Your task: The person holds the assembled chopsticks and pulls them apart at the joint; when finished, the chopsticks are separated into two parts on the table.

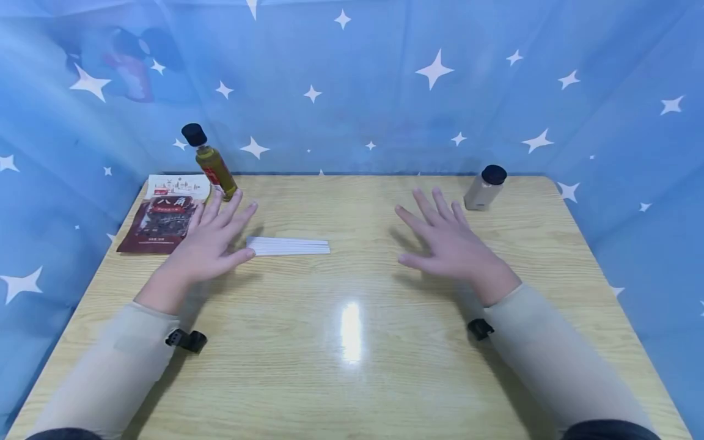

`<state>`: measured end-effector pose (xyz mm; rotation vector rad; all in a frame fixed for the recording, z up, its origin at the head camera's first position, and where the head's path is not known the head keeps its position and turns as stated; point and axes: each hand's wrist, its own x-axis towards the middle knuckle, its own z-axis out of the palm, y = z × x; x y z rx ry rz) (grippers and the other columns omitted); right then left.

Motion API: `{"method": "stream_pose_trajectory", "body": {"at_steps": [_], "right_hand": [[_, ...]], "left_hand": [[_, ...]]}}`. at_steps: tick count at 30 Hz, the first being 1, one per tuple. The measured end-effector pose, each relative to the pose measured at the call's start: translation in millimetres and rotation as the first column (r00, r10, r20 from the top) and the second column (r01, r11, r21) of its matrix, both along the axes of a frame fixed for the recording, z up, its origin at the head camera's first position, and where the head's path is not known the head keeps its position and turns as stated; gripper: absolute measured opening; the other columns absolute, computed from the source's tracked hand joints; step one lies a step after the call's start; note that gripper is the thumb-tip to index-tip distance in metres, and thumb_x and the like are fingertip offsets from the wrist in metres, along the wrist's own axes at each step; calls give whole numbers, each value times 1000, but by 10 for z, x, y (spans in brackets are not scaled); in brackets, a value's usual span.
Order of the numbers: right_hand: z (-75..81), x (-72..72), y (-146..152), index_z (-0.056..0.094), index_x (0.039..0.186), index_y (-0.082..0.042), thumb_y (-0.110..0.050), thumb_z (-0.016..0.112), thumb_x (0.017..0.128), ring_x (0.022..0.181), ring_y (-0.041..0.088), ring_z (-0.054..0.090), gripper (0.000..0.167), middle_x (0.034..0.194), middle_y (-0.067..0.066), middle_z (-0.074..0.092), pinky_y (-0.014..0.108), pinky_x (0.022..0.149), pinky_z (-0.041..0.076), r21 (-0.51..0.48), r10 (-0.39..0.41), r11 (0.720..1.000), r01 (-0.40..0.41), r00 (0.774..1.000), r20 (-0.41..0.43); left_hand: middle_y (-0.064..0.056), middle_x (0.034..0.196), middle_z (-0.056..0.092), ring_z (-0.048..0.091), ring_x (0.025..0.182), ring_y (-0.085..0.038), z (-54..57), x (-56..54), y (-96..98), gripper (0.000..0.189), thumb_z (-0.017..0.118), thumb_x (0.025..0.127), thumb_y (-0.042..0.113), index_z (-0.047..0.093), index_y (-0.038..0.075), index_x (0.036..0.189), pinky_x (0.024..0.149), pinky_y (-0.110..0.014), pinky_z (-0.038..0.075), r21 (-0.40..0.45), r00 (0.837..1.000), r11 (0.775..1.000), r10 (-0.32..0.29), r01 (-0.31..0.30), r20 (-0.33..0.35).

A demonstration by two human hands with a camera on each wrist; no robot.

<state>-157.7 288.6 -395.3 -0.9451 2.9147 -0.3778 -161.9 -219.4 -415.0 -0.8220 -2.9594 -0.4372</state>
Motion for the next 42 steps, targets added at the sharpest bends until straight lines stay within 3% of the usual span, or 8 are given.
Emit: {"method": "stream_pose_trajectory", "body": {"at_steps": [6, 12, 19, 23, 29, 36, 42], "right_hand": [[-62, -56, -123, 26, 171, -24, -57, 64, 103, 162, 38, -8, 85, 179, 8, -1, 69, 125, 4, -40, -64, 997, 65, 998, 20], [-241, -132, -437, 57, 152, -1, -38, 71, 103, 153, 48, 34, 63, 163, 22, 45, 61, 123, 28, -210, -120, 972, 108, 992, -44], [-356, -129, -833, 72, 132, 2, -29, 73, 101, 140, 42, 53, 43, 145, 21, 64, 55, 120, 38, -298, -124, 950, 99, 990, -66], [-416, -152, -1036, 76, 126, 1, -27, 74, 99, 134, 40, 59, 38, 136, 20, 69, 52, 118, 40, -325, -99, 943, 64, 991, -92], [-487, -179, -1337, 79, 117, -3, -26, 73, 99, 129, 35, 62, 30, 127, 15, 74, 46, 116, 43, -351, -53, 936, 18, 994, -93], [-514, -133, -1657, 83, 112, -10, -24, 72, 101, 130, 34, 60, 21, 128, 12, 74, 47, 119, 38, -383, -74, 922, 54, 996, -39], [-553, -115, -1799, 85, 105, -11, -17, 76, 99, 127, 32, 60, 12, 127, 11, 73, 50, 116, 39, -420, -161, 896, 143, 987, -7]], "left_hand": [[-5, 178, -8, -7, 160, -49, -80, -28, 60, 80, 47, 107, 61, 15, 28, 173, 124, -71, 1, 31, 999, 999, 6, -7, 33], [-7, 179, -6, -4, 161, -46, -159, -55, 128, 67, 42, 113, 48, 23, 20, 172, 125, -69, 2, 203, 985, 977, 34, -69, 168], [-22, 173, 25, 13, 161, -42, -327, -90, 287, 59, 50, 113, 36, 46, -2, 157, 129, -55, 9, 335, 971, 940, -22, -60, 236], [-24, 167, 36, 19, 160, -44, -346, -81, 378, 52, 54, 110, 29, 52, -3, 152, 129, -55, 12, 366, 966, 928, -30, -69, 258], [-23, 164, 42, 21, 159, -46, -441, -142, 501, 45, 59, 108, 24, 60, -1, 146, 129, -58, 12, 395, 969, 916, -35, -66, 243], [-21, 162, 46, 25, 158, -44, -442, -126, 588, 36, 66, 104, 22, 69, 2, 133, 128, -59, 14, 406, 977, 909, 2, -91, 213], [-19, 159, 51, 30, 156, -42, -453, -85, 592, 32, 69, 102, 20, 72, 3, 130, 127, -59, 18, 418, 982, 903, 27, -103, 185]]}}
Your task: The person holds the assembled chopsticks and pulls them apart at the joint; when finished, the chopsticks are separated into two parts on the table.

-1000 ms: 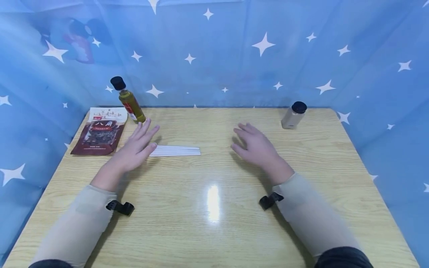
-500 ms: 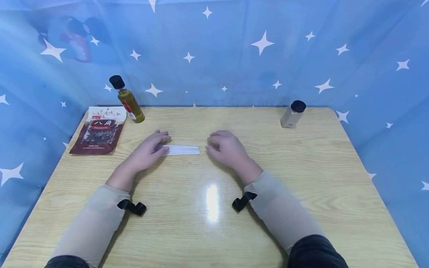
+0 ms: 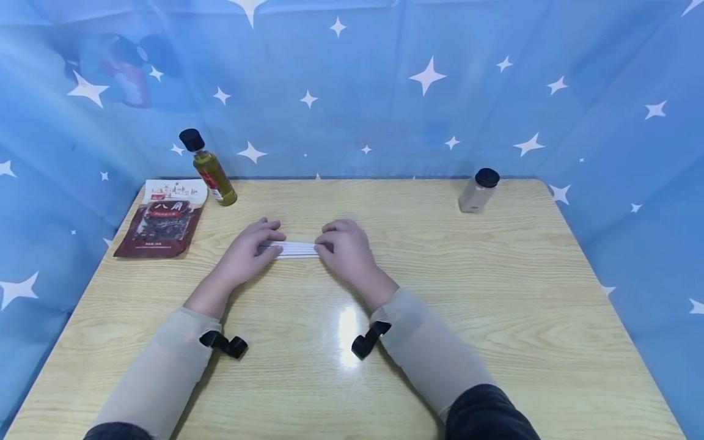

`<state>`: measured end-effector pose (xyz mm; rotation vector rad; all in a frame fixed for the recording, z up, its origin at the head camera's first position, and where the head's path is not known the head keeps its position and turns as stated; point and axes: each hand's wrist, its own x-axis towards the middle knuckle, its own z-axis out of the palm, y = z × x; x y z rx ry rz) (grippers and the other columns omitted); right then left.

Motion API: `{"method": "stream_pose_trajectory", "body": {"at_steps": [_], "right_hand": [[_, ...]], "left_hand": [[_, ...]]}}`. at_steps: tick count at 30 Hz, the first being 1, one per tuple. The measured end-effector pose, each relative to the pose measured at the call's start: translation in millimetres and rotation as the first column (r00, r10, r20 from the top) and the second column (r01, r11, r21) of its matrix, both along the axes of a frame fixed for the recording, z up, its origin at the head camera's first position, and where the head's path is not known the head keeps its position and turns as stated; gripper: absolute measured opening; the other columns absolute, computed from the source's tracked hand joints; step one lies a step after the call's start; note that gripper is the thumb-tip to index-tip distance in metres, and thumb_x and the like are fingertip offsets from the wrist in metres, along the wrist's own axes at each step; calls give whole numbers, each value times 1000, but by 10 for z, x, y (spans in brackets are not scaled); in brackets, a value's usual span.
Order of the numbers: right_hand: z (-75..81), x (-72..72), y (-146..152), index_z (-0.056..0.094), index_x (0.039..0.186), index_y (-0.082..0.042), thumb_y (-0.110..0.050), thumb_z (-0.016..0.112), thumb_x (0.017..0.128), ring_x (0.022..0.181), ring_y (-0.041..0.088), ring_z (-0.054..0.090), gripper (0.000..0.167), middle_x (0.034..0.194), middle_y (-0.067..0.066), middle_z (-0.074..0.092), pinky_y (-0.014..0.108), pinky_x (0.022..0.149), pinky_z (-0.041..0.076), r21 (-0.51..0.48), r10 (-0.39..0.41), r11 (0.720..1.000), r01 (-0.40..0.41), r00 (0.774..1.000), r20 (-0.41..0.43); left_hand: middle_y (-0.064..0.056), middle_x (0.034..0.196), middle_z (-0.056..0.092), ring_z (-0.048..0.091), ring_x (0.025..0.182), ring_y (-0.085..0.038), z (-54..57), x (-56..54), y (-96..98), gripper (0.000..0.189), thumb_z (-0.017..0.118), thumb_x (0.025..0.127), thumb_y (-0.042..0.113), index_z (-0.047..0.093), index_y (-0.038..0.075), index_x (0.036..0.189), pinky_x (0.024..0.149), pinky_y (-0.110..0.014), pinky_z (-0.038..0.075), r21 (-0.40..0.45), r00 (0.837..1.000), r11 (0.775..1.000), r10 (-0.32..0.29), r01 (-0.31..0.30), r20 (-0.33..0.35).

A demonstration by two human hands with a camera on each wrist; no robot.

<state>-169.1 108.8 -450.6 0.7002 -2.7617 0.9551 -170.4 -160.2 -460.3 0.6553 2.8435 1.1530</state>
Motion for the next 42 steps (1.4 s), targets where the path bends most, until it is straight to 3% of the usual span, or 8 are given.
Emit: {"method": "stream_pose_trajectory", "body": {"at_steps": [7, 14, 19, 23, 28, 31, 37, 42], "right_hand": [[59, 29, -113, 82, 108, -10, -18, 75, 100, 137, 37, 50, 13, 138, 13, 65, 54, 119, 33, -12, -63, 998, 67, 978, 199], [70, 43, -154, 79, 111, -12, -22, 67, 105, 143, 35, 41, 16, 145, 9, 57, 54, 122, 25, 52, -103, 994, 92, 963, 249], [23, 56, -137, 75, 110, -12, -23, 58, 109, 142, 33, 39, 20, 142, 8, 57, 52, 122, 24, 65, -109, 993, 98, 973, 203], [-20, 46, -99, 72, 111, -11, -20, 55, 109, 136, 32, 45, 20, 131, 8, 63, 51, 120, 29, 2, -121, 993, 122, 982, 142], [-27, 41, -48, 72, 109, -11, -17, 59, 107, 118, 27, 58, 14, 109, 2, 72, 51, 117, 31, -79, -108, 990, 113, 992, 67], [-42, 36, -20, 76, 112, -12, -18, 65, 106, 111, 23, 62, 13, 107, -1, 76, 50, 115, 33, -111, -82, 990, 82, 997, 12], [-85, 22, -14, 82, 114, -11, -21, 79, 99, 99, 22, 63, 18, 98, 1, 77, 44, 98, 45, -179, 16, 983, -38, 992, -124], [-84, 9, 10, 84, 111, -12, -22, 81, 97, 99, 22, 62, 17, 97, 0, 77, 43, 93, 48, -177, 32, 983, -57, 989, -143]], "left_hand": [[-20, 155, 56, 36, 153, -44, -26, 29, -30, 29, 71, 101, 18, 73, 2, 125, 126, -59, 21, 11, 999, 1000, 8, -8, -46], [-20, 151, 59, 38, 152, -44, -48, 14, -36, 28, 73, 99, 18, 74, 3, 122, 127, -56, 22, 15, 997, 1000, 9, -8, -79], [-20, 148, 61, 41, 151, -42, -58, 6, -19, 27, 72, 101, 18, 74, 2, 122, 127, -55, 23, 19, 996, 999, 35, -33, -85], [-18, 140, 67, 48, 145, -40, -39, 4, 14, 22, 70, 103, 19, 74, 4, 119, 125, -54, 29, 58, 993, 995, 82, -77, -81], [-13, 120, 73, 63, 124, -35, -29, 4, 50, 14, 71, 103, 18, 75, 8, 112, 113, -51, 43, 102, 986, 986, 143, -134, -88], [-12, 116, 73, 64, 118, -33, -37, 18, 51, 13, 73, 102, 18, 76, 9, 110, 109, -50, 46, 122, 981, 979, 172, -161, -87], [-8, 108, 77, 66, 110, -31, -58, 34, 58, 11, 79, 98, 17, 79, 10, 106, 107, -49, 45, 150, 977, 980, 155, -133, -148], [-4, 103, 79, 67, 106, -29, -63, 66, 86, 9, 82, 95, 17, 81, 12, 103, 106, -50, 43, 153, 961, 981, 151, -118, -229]]}}
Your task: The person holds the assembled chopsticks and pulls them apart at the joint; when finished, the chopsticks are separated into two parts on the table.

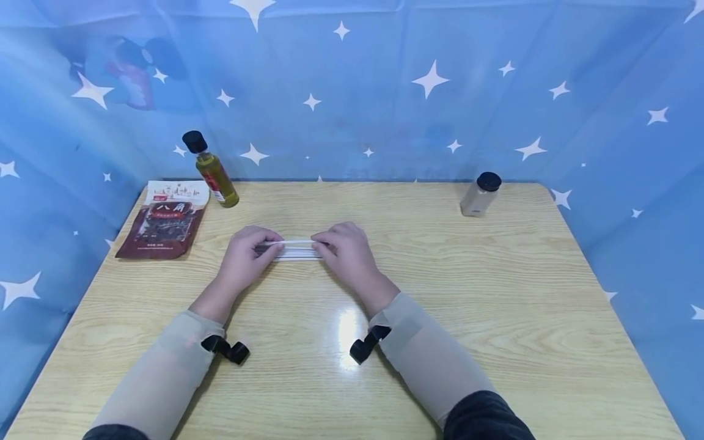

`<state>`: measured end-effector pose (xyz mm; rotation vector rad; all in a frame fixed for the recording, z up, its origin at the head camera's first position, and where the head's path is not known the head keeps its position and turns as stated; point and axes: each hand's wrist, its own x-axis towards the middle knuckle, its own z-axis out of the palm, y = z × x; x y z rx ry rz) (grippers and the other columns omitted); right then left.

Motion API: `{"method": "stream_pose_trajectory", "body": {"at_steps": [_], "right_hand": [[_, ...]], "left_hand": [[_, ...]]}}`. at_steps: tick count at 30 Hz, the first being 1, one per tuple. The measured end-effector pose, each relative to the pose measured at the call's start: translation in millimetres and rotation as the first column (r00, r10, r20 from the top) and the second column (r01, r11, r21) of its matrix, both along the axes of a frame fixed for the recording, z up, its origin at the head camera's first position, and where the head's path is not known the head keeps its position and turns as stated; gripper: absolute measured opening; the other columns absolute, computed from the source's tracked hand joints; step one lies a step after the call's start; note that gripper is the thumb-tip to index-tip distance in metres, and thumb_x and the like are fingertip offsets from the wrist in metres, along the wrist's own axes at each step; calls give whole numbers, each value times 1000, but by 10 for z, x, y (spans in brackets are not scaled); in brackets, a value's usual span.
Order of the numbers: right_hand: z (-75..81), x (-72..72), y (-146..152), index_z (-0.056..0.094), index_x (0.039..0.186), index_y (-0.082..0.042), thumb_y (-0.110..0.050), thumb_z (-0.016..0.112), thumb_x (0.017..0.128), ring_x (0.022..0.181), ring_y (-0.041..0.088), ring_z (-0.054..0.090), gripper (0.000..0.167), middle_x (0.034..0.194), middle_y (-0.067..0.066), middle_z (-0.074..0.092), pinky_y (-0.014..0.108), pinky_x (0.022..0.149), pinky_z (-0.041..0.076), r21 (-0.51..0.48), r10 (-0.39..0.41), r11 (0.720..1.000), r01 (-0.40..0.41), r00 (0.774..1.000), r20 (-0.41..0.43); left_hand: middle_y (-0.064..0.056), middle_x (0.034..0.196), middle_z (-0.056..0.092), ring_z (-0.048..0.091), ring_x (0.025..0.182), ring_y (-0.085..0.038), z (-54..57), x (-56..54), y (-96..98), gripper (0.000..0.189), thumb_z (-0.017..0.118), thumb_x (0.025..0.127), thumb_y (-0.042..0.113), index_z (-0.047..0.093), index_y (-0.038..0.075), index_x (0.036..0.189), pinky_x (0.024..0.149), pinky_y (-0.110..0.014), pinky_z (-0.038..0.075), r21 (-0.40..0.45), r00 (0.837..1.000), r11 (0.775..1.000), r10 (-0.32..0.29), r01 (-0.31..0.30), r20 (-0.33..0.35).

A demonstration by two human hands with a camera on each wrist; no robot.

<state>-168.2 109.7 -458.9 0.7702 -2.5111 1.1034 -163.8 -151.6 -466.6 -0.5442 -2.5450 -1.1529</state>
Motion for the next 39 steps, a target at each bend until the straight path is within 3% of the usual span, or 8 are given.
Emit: {"method": "stream_pose_trajectory", "body": {"at_steps": [6, 15, 20, 28, 39], "right_hand": [[-12, -18, 135, 84, 111, -14, -23, 80, 98, 103, 22, 61, 16, 99, 0, 76, 43, 95, 48, 23, -21, 1000, 21, 1000, 12], [-34, 15, 447, 85, 109, -13, -18, 81, 96, 98, 23, 60, 15, 95, -1, 74, 43, 90, 49, -13, -7, 1000, 7, 1000, -24], [-37, 41, 661, 85, 108, -10, -15, 82, 95, 96, 25, 60, 14, 94, 3, 74, 43, 88, 48, -20, -26, 999, 25, 999, -41], [-30, 17, 975, 84, 110, -11, -15, 80, 97, 101, 27, 62, 14, 98, 5, 76, 46, 90, 49, -28, -120, 993, 119, 992, -32], [-4, 42, 1387, 84, 109, -9, -9, 79, 98, 104, 31, 64, 12, 98, 7, 77, 50, 93, 49, 3, -158, 987, 159, 984, -87]], "left_hand": [[-1, 103, 79, 67, 105, -26, -35, 7, 117, 10, 82, 95, 21, 82, 15, 103, 105, -50, 41, -39, 999, 999, 10, -12, -51], [-1, 110, 79, 66, 111, -27, -42, -17, 382, 14, 78, 99, 24, 82, 16, 109, 109, -51, 41, -83, 999, 996, -28, 24, -46], [0, 113, 79, 67, 114, -26, -34, -42, 593, 16, 74, 101, 27, 81, 17, 111, 110, -49, 42, -130, 998, 991, -44, 38, -43], [0, 115, 78, 69, 114, -23, 39, -120, 1021, 21, 68, 106, 31, 80, 17, 113, 109, -45, 46, -214, 1000, 977, -12, 7, -22], [-1, 113, 79, 70, 112, -23, 54, -180, 1373, 21, 69, 105, 30, 80, 15, 114, 110, -43, 47, -203, 996, 979, -43, 27, -74]]}}
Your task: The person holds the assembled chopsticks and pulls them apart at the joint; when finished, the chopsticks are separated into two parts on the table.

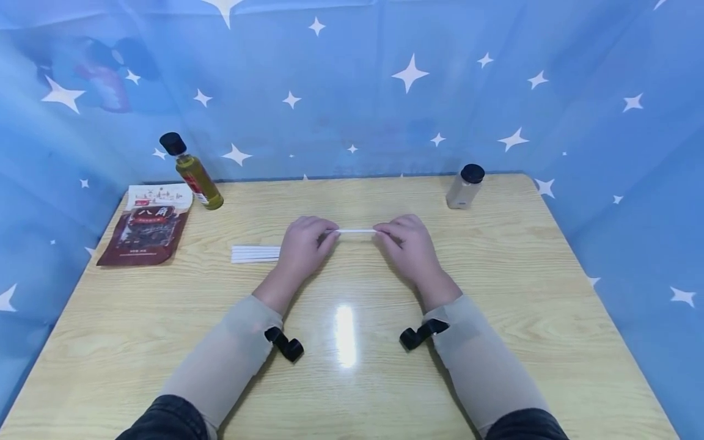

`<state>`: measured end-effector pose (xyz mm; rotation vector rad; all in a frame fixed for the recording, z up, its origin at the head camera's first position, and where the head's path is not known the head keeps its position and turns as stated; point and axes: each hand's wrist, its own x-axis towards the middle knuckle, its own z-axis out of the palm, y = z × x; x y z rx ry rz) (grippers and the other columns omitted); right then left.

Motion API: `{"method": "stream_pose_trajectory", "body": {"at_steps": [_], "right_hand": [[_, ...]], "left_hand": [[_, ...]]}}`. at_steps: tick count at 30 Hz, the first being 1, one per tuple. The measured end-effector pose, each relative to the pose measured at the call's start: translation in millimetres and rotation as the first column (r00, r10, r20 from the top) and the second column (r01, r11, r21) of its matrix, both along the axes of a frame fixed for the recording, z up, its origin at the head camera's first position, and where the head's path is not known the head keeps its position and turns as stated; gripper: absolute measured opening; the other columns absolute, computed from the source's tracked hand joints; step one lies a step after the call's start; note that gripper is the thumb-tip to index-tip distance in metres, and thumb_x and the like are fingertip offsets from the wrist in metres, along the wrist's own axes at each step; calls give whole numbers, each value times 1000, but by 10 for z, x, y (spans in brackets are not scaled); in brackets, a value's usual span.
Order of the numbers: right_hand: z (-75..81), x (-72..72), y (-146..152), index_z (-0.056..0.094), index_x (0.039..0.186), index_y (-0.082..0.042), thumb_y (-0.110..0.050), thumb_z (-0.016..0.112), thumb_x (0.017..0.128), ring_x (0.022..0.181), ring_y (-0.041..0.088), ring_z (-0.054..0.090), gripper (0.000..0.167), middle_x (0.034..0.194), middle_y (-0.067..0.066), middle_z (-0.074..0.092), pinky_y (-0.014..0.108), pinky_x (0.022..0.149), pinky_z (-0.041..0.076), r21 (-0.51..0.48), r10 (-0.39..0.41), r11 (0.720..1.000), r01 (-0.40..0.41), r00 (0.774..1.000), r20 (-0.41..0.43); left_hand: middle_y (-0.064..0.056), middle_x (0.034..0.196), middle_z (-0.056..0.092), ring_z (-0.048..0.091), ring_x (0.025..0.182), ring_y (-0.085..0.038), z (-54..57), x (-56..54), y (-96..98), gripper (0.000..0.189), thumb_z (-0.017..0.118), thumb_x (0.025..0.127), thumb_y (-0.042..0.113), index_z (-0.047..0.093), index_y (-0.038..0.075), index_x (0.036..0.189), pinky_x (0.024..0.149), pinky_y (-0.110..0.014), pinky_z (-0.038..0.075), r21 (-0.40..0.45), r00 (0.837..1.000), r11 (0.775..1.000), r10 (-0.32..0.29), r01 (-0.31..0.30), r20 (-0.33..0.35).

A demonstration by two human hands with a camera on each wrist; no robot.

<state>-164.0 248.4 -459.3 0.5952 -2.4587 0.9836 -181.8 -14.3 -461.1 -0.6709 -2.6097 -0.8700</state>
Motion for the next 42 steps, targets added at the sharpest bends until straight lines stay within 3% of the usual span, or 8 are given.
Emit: {"method": "stream_pose_trajectory", "body": {"at_steps": [13, 20, 30, 42], "right_hand": [[-4, 43, 204, 83, 110, -7, -7, 77, 98, 107, 33, 63, 13, 101, 9, 77, 51, 96, 47, -3, -26, 1000, 26, 1000, 11], [1, 30, 215, 83, 110, -7, -9, 77, 100, 107, 32, 65, 13, 104, 10, 78, 49, 94, 49, -41, -52, 998, 54, 998, 39], [-5, 51, 217, 83, 112, -10, -15, 75, 102, 95, 22, 69, 13, 104, 5, 77, 36, 82, 52, -47, -71, 996, 78, 989, 131], [-18, 43, 253, 83, 113, -9, -13, 75, 102, 100, 25, 71, 14, 105, 6, 78, 46, 89, 56, -40, -56, 997, 62, 988, 142]], "left_hand": [[1, 117, 77, 67, 113, -20, 68, 9, 167, 18, 66, 108, 26, 80, 16, 116, 109, -38, 47, -22, 998, 998, -60, 61, 25], [-2, 115, 77, 68, 111, -22, 43, -6, 185, 17, 67, 108, 20, 80, 13, 116, 105, -36, 49, 47, 996, 995, -90, 89, 24], [-1, 117, 77, 69, 116, -21, -12, -14, 221, 20, 66, 109, 24, 79, 13, 119, 110, -35, 47, 90, 989, 993, -86, 75, 122], [0, 119, 78, 69, 117, -20, -10, -10, 240, 18, 67, 108, 22, 80, 14, 119, 111, -35, 47, 83, 987, 994, -81, 70, 140]]}}
